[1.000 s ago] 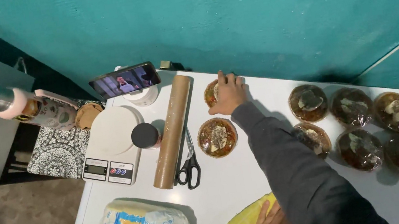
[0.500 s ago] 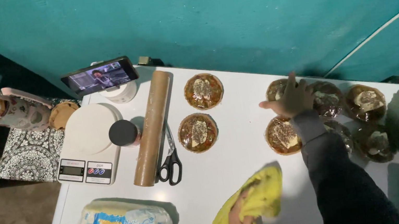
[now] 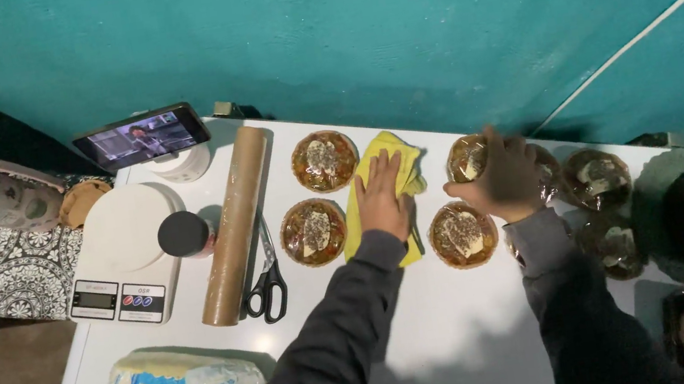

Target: Organizing prepared food containers on a table and moving them onto a tray.

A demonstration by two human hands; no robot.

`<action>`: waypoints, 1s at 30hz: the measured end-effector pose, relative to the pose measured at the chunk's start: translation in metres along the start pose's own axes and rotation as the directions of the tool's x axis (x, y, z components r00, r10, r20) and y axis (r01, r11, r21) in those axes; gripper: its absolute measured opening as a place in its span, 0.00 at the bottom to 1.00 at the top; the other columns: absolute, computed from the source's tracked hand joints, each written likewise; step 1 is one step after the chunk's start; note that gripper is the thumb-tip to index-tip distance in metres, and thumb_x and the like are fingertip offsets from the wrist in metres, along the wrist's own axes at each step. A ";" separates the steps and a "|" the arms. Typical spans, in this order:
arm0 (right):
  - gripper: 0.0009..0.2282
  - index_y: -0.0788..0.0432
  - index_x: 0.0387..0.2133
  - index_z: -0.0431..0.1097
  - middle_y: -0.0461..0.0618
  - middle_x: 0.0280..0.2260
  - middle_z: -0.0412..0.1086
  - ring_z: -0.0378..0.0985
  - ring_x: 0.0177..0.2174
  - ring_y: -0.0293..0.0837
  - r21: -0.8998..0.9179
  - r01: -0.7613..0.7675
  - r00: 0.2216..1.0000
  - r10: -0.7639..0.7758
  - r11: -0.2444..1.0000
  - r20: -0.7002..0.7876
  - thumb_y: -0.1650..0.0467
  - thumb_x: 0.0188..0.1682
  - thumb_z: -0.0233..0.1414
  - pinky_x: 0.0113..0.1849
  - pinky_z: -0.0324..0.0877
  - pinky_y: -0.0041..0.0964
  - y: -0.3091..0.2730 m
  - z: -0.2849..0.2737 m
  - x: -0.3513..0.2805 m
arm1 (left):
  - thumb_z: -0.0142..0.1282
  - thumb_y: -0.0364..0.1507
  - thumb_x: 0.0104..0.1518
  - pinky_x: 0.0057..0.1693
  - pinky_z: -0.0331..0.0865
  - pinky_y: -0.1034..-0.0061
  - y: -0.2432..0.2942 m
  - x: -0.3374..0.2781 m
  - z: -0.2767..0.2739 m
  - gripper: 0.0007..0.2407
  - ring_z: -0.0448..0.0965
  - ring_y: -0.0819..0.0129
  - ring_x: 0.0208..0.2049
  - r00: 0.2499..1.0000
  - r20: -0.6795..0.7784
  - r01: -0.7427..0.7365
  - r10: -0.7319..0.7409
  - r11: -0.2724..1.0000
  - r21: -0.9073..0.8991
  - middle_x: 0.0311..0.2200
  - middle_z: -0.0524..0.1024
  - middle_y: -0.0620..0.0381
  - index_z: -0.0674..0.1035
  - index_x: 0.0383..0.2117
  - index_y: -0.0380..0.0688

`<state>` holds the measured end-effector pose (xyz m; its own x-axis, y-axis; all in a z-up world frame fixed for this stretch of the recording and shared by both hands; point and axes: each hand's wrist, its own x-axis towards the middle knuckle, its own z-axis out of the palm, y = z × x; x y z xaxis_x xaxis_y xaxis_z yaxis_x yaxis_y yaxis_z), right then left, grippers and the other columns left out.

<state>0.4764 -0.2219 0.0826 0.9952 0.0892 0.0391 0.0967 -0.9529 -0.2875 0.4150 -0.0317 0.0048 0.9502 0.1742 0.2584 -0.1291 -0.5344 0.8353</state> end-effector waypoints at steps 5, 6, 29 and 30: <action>0.52 0.58 0.66 0.54 0.71 0.55 0.60 0.62 0.54 0.73 0.015 0.109 0.993 -0.109 0.994 -0.037 0.54 0.24 0.70 0.52 0.61 0.67 0.006 -0.027 -0.010 | 0.60 0.23 0.49 0.73 0.37 0.46 -0.019 -0.008 0.015 0.26 0.57 0.51 0.70 0.992 0.110 -0.084 0.064 0.979 0.186 0.65 0.65 0.47 0.73 0.60 0.45; 0.53 0.59 0.66 0.54 0.72 0.55 0.60 0.63 0.53 0.73 0.024 0.133 0.991 -0.133 0.991 -0.029 0.55 0.23 0.70 0.53 0.61 0.66 0.005 -0.028 -0.012 | 0.60 0.23 0.49 0.73 0.38 0.47 -0.019 -0.018 0.009 0.26 0.58 0.52 0.70 0.984 0.153 -0.121 0.093 0.975 0.184 0.65 0.66 0.48 0.74 0.59 0.44; 0.59 0.64 0.68 0.49 0.65 0.59 0.57 0.57 0.55 0.66 0.102 0.162 0.971 -0.177 0.981 0.160 0.54 0.22 0.73 0.56 0.60 0.60 -0.079 0.096 0.047 | 0.67 0.24 0.44 0.72 0.40 0.41 -0.025 -0.311 -0.040 0.29 0.58 0.52 0.72 0.868 0.490 -0.097 0.077 0.995 0.016 0.68 0.67 0.49 0.77 0.58 0.42; 0.59 0.66 0.68 0.48 0.68 0.60 0.55 0.55 0.57 0.67 0.166 0.176 0.970 -0.200 0.970 0.140 0.53 0.24 0.73 0.56 0.59 0.61 -0.073 0.090 0.046 | 0.67 0.24 0.43 0.72 0.40 0.42 -0.022 -0.306 -0.045 0.30 0.57 0.51 0.72 0.859 0.505 -0.094 0.081 0.996 0.001 0.69 0.66 0.50 0.77 0.59 0.42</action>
<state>0.5162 -0.1224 0.0194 0.9474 0.3176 -0.0386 0.2710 -0.8606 -0.4311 0.1140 -0.0359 -0.0713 0.9493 -0.3111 0.0447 -0.2179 -0.5490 0.8069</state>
